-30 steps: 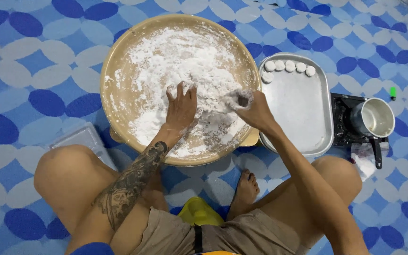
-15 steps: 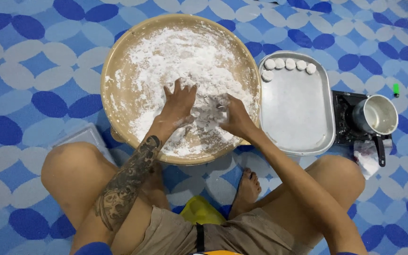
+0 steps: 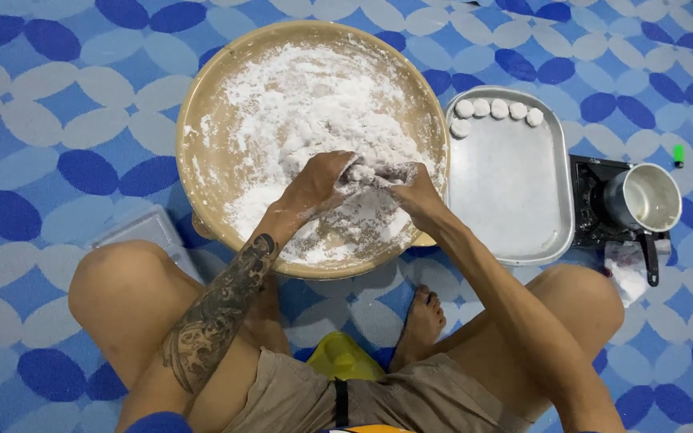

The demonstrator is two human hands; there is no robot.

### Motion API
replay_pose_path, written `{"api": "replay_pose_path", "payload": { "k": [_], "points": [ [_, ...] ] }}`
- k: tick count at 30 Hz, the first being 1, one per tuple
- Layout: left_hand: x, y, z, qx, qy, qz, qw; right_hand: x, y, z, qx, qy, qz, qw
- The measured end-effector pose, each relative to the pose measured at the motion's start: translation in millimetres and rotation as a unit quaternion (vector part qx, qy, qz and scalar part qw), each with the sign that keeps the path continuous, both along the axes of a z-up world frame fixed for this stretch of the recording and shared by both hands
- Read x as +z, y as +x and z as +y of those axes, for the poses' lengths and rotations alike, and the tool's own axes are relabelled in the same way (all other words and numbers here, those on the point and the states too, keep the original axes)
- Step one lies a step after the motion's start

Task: Rolling small pieces of dough into balls within a bowl of flour and arranging them on a metal tray.

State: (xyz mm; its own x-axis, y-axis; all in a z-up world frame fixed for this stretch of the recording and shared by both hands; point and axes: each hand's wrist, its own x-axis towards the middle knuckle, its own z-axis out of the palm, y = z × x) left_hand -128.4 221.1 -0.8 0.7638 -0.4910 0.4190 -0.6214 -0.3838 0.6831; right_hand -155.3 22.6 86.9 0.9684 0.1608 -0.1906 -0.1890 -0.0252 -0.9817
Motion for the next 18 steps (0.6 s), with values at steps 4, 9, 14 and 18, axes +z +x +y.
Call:
{"api": "replay_pose_path", "payload": {
  "k": [4,9,14,18],
  "points": [
    [-119,37,-9,0.031,0.043,-0.037,0.998,14,-4,4,-0.005,-0.097,0.0,0.995],
    [-147,49,-19,0.121,0.119,-0.09,0.981,-9,-4,0,0.058,-0.165,-0.086,0.981],
    [-55,9,-17,0.111,0.138,-0.099,0.979,-19,7,-11,0.061,-0.262,-0.228,0.936],
    [-50,4,-22,0.114,0.243,-0.09,0.959,-37,2,-7,0.07,-0.28,-0.279,0.916]
  ]
}}
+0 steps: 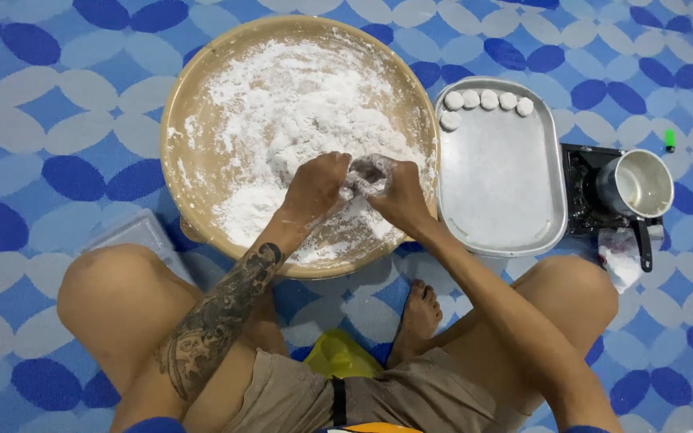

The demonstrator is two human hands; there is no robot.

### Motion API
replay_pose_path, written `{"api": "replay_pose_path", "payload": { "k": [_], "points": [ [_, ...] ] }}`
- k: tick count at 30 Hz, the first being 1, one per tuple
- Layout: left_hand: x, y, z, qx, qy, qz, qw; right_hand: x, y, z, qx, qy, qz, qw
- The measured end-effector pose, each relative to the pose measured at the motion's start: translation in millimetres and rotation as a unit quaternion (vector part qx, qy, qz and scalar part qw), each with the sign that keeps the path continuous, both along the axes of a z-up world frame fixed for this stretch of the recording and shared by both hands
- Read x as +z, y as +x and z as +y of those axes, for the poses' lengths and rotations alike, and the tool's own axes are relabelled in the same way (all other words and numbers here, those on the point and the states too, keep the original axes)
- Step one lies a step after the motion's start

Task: Rolling small pieces of dough into balls within a bowl of flour and arranging them on a metal tray.

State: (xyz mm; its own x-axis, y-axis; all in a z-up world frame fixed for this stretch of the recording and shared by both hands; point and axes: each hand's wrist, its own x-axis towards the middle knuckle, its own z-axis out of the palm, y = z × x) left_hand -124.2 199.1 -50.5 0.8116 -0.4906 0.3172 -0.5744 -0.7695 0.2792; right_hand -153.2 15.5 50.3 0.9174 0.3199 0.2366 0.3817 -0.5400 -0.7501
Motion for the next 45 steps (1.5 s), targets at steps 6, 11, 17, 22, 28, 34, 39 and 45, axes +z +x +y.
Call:
{"api": "replay_pose_path", "payload": {
  "k": [6,11,17,22,28,34,39,45],
  "points": [
    [82,-10,30,0.068,0.001,0.193,0.979,7,26,-22,-0.081,0.016,0.035,0.996],
    [119,-14,58,0.109,-0.016,0.225,0.968,-13,20,-15,-0.002,-0.036,-0.017,0.999],
    [51,0,66,0.076,0.03,0.231,0.969,-72,21,7,0.073,-0.248,-0.141,0.956],
    [53,-4,66,0.061,0.058,0.249,0.965,-96,23,18,0.115,-0.385,-0.256,0.879],
    [40,-3,66,0.063,0.083,0.239,0.966,-105,33,19,0.136,-0.42,-0.267,0.857],
    [39,-8,67,0.057,0.084,0.238,0.966,-31,35,3,0.088,-0.18,0.061,0.978],
    [41,-12,70,0.051,0.069,0.22,0.972,43,20,8,0.033,0.019,0.214,0.976],
    [54,-18,73,0.039,0.057,0.23,0.971,30,25,-12,0.041,0.047,0.207,0.976]
  ]
}}
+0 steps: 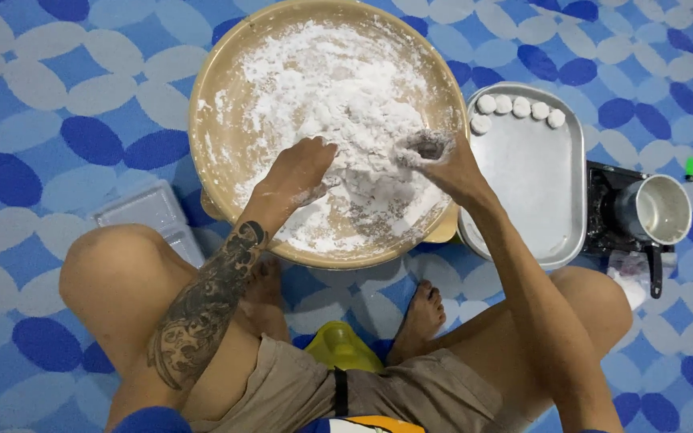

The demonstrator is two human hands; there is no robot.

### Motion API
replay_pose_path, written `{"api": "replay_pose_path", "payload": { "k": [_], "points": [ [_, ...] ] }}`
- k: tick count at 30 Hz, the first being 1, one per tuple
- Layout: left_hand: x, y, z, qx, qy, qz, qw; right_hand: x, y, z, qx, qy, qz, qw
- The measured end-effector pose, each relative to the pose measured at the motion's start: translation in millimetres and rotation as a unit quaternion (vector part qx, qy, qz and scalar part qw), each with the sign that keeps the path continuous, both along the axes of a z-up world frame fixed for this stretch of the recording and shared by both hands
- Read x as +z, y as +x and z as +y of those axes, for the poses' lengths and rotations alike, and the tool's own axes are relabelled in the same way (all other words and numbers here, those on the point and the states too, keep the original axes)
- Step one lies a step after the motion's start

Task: Rolling small pieces of dough into balls within a bowl of flour and arranging them on a metal tray.

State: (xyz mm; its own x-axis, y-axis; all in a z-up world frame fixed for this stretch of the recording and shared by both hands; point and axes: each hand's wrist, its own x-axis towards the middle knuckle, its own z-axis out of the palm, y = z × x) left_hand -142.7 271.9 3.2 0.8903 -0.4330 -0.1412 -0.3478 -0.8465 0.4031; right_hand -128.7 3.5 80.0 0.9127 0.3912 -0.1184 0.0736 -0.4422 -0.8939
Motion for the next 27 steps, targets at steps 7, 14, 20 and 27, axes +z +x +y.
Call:
{"api": "replay_pose_path", "payload": {
  "k": [7,14,20,27],
  "points": [
    [-7,3,-3,0.002,0.028,-0.002,1.0,-40,-3,18,0.126,-0.136,-0.187,0.965],
    [-25,1,6,0.006,0.037,0.016,0.999,-103,8,22,0.154,-0.271,-0.332,0.89],
    [2,-11,17,0.014,0.036,0.042,0.998,-44,5,3,0.061,-0.148,-0.161,0.974],
    [18,-17,19,0.006,0.02,0.015,1.0,54,-24,30,0.018,-0.02,0.026,0.999]
  ]
}}
